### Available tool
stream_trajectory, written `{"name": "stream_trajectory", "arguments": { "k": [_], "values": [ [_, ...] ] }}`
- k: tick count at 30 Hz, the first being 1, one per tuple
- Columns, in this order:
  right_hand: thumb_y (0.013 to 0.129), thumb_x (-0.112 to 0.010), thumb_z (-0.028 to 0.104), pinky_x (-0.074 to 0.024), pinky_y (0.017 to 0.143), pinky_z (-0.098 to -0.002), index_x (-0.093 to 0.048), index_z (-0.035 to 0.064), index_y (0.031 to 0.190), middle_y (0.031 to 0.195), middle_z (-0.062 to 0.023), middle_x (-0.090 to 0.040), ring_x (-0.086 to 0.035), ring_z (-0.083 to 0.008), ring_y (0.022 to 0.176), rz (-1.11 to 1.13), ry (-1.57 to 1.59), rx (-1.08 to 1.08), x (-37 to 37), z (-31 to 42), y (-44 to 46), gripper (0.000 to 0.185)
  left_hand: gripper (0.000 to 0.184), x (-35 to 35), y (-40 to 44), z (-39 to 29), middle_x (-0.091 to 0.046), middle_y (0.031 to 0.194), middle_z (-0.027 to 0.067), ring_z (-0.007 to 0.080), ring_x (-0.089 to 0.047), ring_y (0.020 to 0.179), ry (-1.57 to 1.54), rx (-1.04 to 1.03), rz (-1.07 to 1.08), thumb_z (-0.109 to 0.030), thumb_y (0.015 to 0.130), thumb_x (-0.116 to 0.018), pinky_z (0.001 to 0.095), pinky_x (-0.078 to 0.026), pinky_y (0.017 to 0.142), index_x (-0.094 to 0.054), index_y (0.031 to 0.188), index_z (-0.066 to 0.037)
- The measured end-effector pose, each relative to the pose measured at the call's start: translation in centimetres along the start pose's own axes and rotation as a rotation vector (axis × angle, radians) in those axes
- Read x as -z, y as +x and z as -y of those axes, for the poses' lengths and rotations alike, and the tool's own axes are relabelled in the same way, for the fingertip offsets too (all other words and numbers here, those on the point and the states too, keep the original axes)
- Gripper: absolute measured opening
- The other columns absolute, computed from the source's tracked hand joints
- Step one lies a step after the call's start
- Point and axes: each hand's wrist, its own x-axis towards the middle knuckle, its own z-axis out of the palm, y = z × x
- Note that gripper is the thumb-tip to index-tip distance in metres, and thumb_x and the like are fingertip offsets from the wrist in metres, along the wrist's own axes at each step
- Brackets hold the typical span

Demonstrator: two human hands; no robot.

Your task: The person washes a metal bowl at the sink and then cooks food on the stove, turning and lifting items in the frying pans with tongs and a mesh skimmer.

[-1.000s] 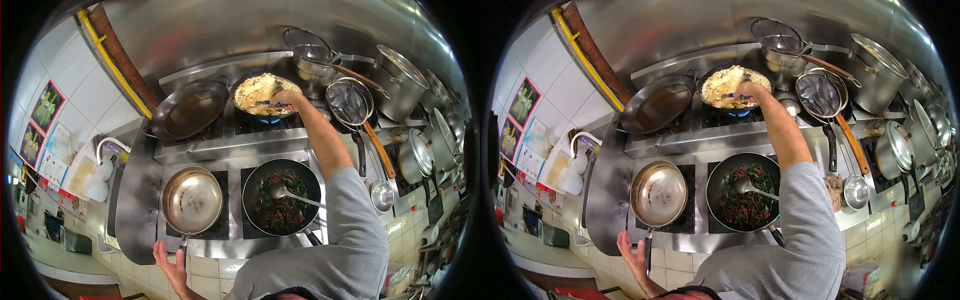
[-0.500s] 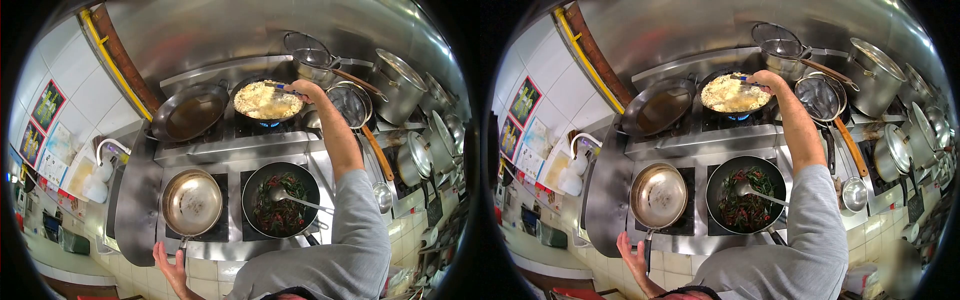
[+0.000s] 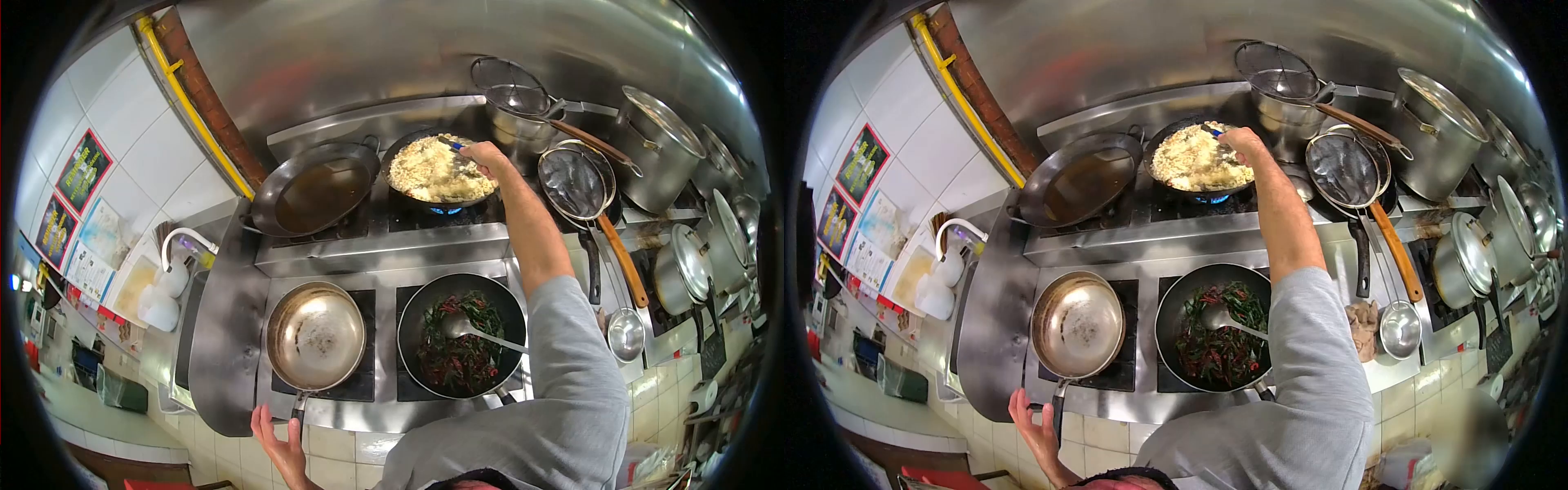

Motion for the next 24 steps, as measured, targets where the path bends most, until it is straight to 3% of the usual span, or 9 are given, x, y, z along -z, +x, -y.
{"name": "stream_trajectory", "arguments": {
  "k": [1,4,5,7,10,17,18,22,24],
  "values": [
    [0.077,-0.061,0.032,-0.034,0.042,-0.0311,-0.058,0.0092,0.09,0.061,-0.0041,-0.048,-0.041,-0.0128,0.049,0.004,0.0,-0.001,0.0,-0.3,0.3,0.026,0.053,0.0,-0.1,0.3,-0.038,0.126,0.016,0.0295,-0.044,0.108,0.017,-0.016,-0.006,-0.004,0.073,-0.064,0.0393,-0.036,0.089,-0.044,0.122,-0.002],
    [0.075,-0.062,0.032,-0.0433,0.06,-0.0334,-0.058,0.0092,0.099,0.105,-0.0047,-0.053,-0.049,-0.015,0.085,0.004,0.037,0.068,0.5,-0.9,0.4,0.034,0.052,0.3,-0.5,1.0,-0.038,0.126,0.0164,0.029,-0.043,0.107,0.005,-0.056,-0.039,-0.005,0.074,-0.064,0.0388,-0.035,0.09,-0.044,0.121,-0.002],
    [0.075,-0.062,0.032,-0.0433,0.06,-0.0334,-0.058,0.0092,0.099,0.105,-0.0047,-0.053,-0.049,-0.015,0.085,0.008,0.035,0.071,0.6,-1.0,0.5,0.034,0.052,0.3,-0.6,1.3,-0.038,0.126,0.0164,0.029,-0.043,0.107,0.006,-0.053,-0.043,-0.005,0.074,-0.064,0.0388,-0.035,0.09,-0.044,0.121,-0.002],
    [0.079,-0.058,0.039,-0.0209,0.032,-0.0234,-0.048,0.0118,0.068,0.048,0.0018,-0.034,-0.025,-0.0068,0.035,-0.047,-0.045,-0.046,0.7,-1.1,0.1,0.031,0.052,0.3,-0.5,1.6,-0.038,0.127,0.0152,0.0277,-0.043,0.106,0.051,-0.025,-0.044,-0.007,0.074,-0.065,0.0379,-0.035,0.088,-0.044,0.121,-0.003],
    [0.079,-0.057,0.043,-0.0198,0.032,-0.0227,-0.047,0.0124,0.068,0.048,0.0021,-0.034,-0.026,-0.007,0.034,0.022,-0.012,-0.07,1.1,-1.7,1.7,0.034,0.053,-0.1,-0.4,1.0,-0.04,0.125,0.0064,0.0193,-0.044,0.099,0.04,0.03,-0.043,-0.013,0.074,-0.065,0.0366,-0.034,0.083,-0.045,0.122,-0.008],
    [0.079,-0.057,0.045,-0.019,0.032,-0.0222,-0.042,0.012,0.067,0.049,0.0021,-0.035,-0.028,-0.0064,0.035,0.076,0.046,-0.089,0.6,-1.7,5.1,0.038,0.055,-0.8,0.3,0.2,-0.04,0.125,0.0065,0.0189,-0.044,0.098,0.094,0.005,-0.02,-0.016,0.074,-0.066,0.0365,-0.035,0.083,-0.044,0.123,-0.008],
    [0.079,-0.057,0.042,-0.0208,0.032,-0.0255,-0.047,0.0125,0.074,0.049,-0.0001,-0.036,-0.028,-0.0087,0.035,0.069,0.06,-0.111,0.4,-1.5,5.9,0.031,0.054,-0.8,0.4,0.1,-0.04,0.125,0.0067,0.019,-0.044,0.098,0.099,0.014,-0.019,-0.016,0.074,-0.066,0.0365,-0.035,0.083,-0.044,0.123,-0.008],
    [0.079,-0.058,0.042,-0.0212,0.033,-0.0256,-0.047,0.0126,0.073,0.05,0.0001,-0.036,-0.029,-0.0086,0.036,0.108,0.072,-0.145,0.1,-1.0,7.4,0.032,0.054,-1.2,0.7,-0.4,-0.039,0.126,0.0074,0.02,-0.045,0.098,0.115,0.032,-0.012,-0.016,0.075,-0.065,0.0376,-0.036,0.083,-0.044,0.124,-0.008],
    [0.078,-0.058,0.044,-0.0191,0.032,-0.0202,-0.045,0.0129,0.068,0.052,0.0014,-0.038,-0.027,-0.0053,0.035,0.12,0.052,-0.114,-0.1,-0.8,7.6,0.035,0.054,-1.4,0.8,-0.5,-0.039,0.126,0.0077,0.0206,-0.045,0.099,0.116,0.04,-0.005,-0.017,0.075,-0.065,0.0381,-0.036,0.083,-0.044,0.124,-0.008]
  ]
}}
